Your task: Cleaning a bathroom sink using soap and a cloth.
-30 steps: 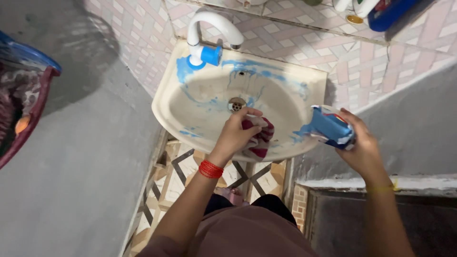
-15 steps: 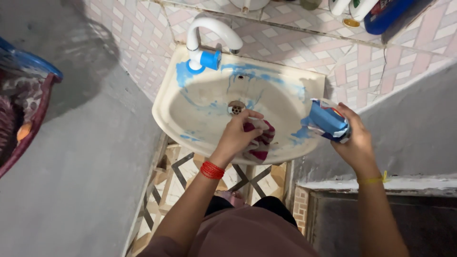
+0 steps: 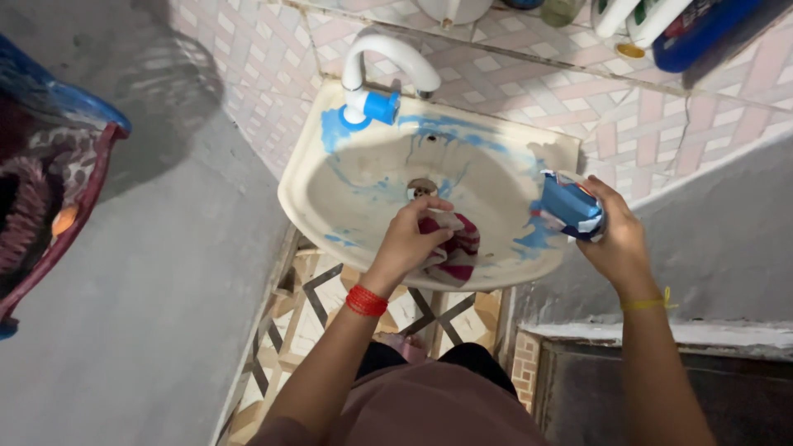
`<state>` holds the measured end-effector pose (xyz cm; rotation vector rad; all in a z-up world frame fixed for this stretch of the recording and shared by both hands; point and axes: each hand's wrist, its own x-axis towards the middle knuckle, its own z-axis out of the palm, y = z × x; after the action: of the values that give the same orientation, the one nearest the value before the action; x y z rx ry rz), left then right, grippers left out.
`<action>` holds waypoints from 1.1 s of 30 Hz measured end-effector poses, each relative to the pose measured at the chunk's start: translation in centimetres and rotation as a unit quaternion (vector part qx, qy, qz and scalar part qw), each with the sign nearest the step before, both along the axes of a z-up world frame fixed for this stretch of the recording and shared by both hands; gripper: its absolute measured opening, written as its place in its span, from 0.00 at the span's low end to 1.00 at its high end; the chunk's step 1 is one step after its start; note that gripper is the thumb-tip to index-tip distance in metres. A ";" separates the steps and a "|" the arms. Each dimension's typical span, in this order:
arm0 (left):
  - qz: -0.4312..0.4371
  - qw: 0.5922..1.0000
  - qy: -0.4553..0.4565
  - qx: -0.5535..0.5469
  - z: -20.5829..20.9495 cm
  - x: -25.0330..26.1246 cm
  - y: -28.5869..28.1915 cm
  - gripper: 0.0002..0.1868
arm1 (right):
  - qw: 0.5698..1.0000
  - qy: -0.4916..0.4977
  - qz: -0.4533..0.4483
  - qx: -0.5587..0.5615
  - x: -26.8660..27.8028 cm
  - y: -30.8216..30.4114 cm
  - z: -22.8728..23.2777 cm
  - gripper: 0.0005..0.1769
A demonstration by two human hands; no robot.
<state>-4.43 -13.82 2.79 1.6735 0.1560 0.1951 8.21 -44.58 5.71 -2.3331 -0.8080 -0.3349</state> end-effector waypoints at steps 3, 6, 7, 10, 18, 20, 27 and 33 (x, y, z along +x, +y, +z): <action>0.003 1.000 -0.009 0.014 0.2 -0.1 0.3 0.20 | 1.000 -0.003 0.000 0.026 -0.1 -0.1 -0.8 0.43; 0.029 0.995 -0.068 0.060 -1.0 -0.1 0.7 0.21 | 0.960 0.106 0.043 0.254 0.1 -0.3 -3.9 0.48; 0.030 0.995 -0.069 0.061 -1.2 -0.1 0.8 0.21 | 0.960 0.105 0.045 0.254 -0.5 0.3 -4.2 0.48; 0.050 0.991 -0.070 0.101 -1.7 -0.2 1.5 0.21 | 0.840 0.276 0.033 0.465 -2.0 2.3 -5.9 0.48; 0.078 0.987 0.066 0.127 -1.3 -1.2 4.3 0.19 | 0.585 0.490 0.080 0.642 -3.6 8.9 -10.9 0.47; 0.101 0.985 0.045 0.134 -0.9 -1.3 6.2 0.18 | 0.615 0.477 0.099 0.620 -4.4 11.0 -7.5 0.49; 0.172 0.981 -0.038 0.078 0.0 -1.7 11.3 0.15 | 0.729 0.405 0.120 0.538 -5.0 15.8 -2.1 0.50; 0.123 0.987 -0.034 0.095 -0.7 -0.2 11.6 0.16 | 0.791 0.388 0.090 0.465 -4.0 14.7 -4.3 0.52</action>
<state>-4.65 -2.23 2.08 1.8320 0.3013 0.4651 4.23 -29.91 1.44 -1.2363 -0.2995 0.2781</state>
